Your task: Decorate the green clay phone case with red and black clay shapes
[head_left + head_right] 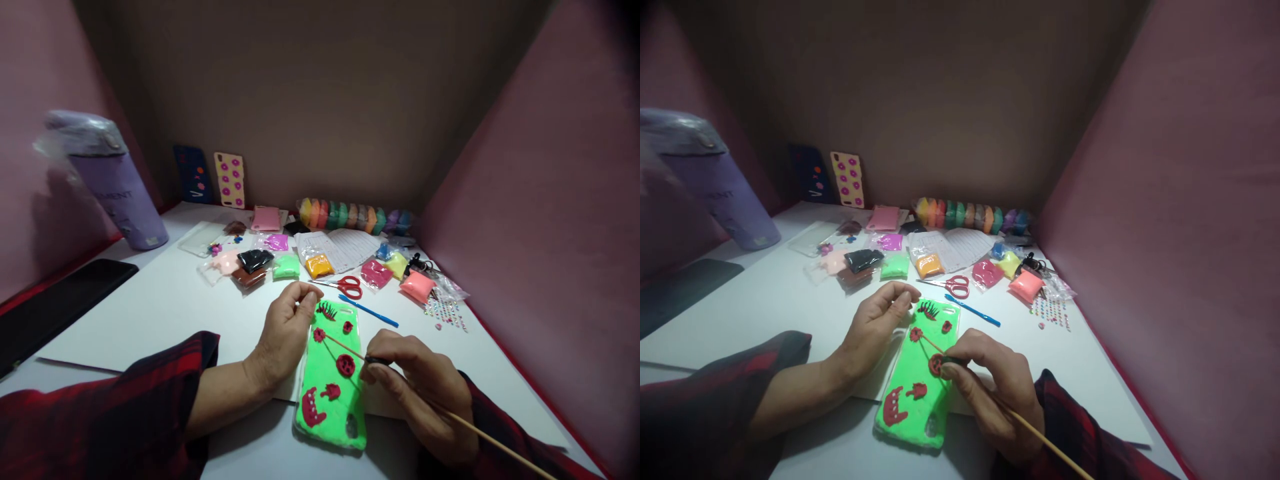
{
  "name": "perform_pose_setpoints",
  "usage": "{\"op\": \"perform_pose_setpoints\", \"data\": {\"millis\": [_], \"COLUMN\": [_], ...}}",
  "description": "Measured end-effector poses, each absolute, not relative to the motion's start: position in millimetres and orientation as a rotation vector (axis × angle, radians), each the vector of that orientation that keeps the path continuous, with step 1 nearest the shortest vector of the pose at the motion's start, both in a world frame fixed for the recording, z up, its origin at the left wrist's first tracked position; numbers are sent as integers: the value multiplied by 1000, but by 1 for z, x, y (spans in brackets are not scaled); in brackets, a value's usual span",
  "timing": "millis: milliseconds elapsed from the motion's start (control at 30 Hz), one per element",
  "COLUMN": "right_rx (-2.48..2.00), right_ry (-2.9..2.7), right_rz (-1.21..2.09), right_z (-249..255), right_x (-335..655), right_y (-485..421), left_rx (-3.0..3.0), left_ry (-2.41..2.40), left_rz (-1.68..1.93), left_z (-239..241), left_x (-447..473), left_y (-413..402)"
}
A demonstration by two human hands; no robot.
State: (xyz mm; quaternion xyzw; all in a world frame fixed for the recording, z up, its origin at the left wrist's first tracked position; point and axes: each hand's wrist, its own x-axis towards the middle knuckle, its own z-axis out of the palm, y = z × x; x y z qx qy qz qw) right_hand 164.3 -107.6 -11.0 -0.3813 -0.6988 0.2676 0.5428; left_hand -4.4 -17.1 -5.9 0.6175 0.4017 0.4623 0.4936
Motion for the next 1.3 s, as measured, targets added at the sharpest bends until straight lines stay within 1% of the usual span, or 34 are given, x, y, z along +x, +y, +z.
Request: {"op": "perform_pose_setpoints", "data": {"millis": [467,933,1000,1133,1300], "right_rx": [-958,-895,-855,-864,-823], "right_ry": [-1685,-1635,-1636,-1708,-1816], "right_rz": [619,577,499,355,281], "right_z": [-11,-10,-10,-8,-7], "right_x": [164,163,164,168,171], "right_y": [-107,-106,-107,-107,-106], "left_rx": [1502,1568,1694,2051,2228], "left_ry": [986,986,931,633,335], "left_rz": [1117,1118,1157,1158,1117], "left_z": [-6,-6,-4,-1,3], "left_x": [-5,-5,-7,-11,-13], "left_y": [-17,-20,-25,-34,-38]}}
